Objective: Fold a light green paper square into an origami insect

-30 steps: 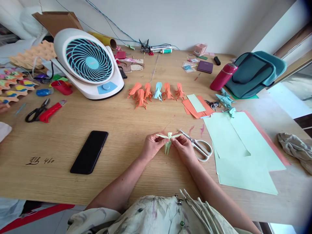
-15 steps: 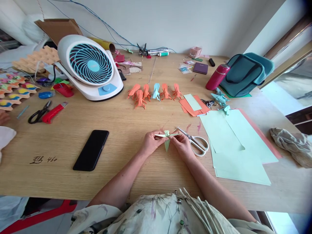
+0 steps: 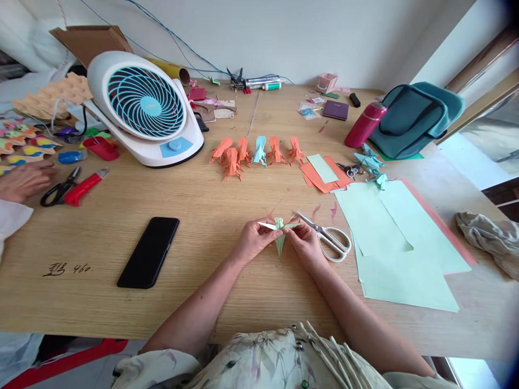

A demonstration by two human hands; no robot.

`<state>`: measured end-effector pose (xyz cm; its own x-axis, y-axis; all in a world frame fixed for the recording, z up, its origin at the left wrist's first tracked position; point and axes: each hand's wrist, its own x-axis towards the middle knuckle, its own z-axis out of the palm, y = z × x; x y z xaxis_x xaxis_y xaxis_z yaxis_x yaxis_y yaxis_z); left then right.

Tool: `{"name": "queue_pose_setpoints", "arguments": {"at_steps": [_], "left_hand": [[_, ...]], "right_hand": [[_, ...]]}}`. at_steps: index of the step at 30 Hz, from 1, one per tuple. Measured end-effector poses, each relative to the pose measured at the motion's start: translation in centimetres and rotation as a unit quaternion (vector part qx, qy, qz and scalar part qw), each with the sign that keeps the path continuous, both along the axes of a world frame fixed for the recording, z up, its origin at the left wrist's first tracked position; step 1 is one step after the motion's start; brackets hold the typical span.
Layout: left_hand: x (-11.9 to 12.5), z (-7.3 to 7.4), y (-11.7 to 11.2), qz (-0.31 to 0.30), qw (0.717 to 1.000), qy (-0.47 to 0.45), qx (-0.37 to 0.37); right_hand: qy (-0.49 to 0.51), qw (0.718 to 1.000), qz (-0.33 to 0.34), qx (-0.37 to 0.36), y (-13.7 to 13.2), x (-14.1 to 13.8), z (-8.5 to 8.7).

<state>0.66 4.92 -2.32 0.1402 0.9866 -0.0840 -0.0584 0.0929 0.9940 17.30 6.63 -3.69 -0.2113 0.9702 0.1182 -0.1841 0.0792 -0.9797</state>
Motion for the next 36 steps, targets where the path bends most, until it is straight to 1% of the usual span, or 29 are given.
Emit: {"name": "queue_pose_setpoints", "arguments": {"at_steps": [7, 12, 15, 17, 19, 21, 24, 27, 31, 36], "left_hand": [[0.0, 0.0, 0.0, 0.011, 1.0, 0.007, 0.0], [-0.2, 0.7, 0.0, 0.009, 1.0, -0.001, -0.013], [-0.3, 0.9, 0.0, 0.016, 0.999, -0.014, -0.033], [-0.5, 1.0, 0.0, 0.034, 0.998, -0.029, -0.052], [-0.7, 1.2, 0.1, 0.058, 0.995, -0.049, -0.072], [-0.8, 1.4, 0.2, 0.08, 0.99, -0.071, -0.091], [-0.9, 1.7, 0.2, 0.097, 0.984, -0.098, -0.114], [-0.6, 1.8, 0.0, 0.096, 0.98, -0.111, -0.133], [-0.2, 1.9, -0.3, 0.092, 0.978, -0.116, -0.146], [-0.2, 2.0, -0.4, 0.087, 0.978, -0.12, -0.148]], "right_hand": [[-0.019, 0.999, -0.012, 0.024, -0.3, -0.1, 0.5], [-0.047, 0.998, -0.015, 0.042, -0.5, -0.1, 0.5], [-0.074, 0.995, -0.022, 0.068, -0.5, 0.1, 0.3], [-0.098, 0.99, -0.041, 0.096, -0.5, 0.3, 0.2], [-0.128, 0.979, -0.071, 0.139, -0.7, 0.6, 0.3], [-0.163, 0.963, -0.09, 0.193, -0.9, 0.8, 0.5], [-0.208, 0.936, -0.077, 0.274, -1.4, 0.8, 0.8], [-0.238, 0.911, -0.057, 0.332, -1.7, 0.6, 1.0], [-0.263, 0.888, -0.056, 0.374, -1.7, 0.7, 1.1], [-0.275, 0.871, -0.057, 0.402, -1.6, 1.0, 1.1]]}}
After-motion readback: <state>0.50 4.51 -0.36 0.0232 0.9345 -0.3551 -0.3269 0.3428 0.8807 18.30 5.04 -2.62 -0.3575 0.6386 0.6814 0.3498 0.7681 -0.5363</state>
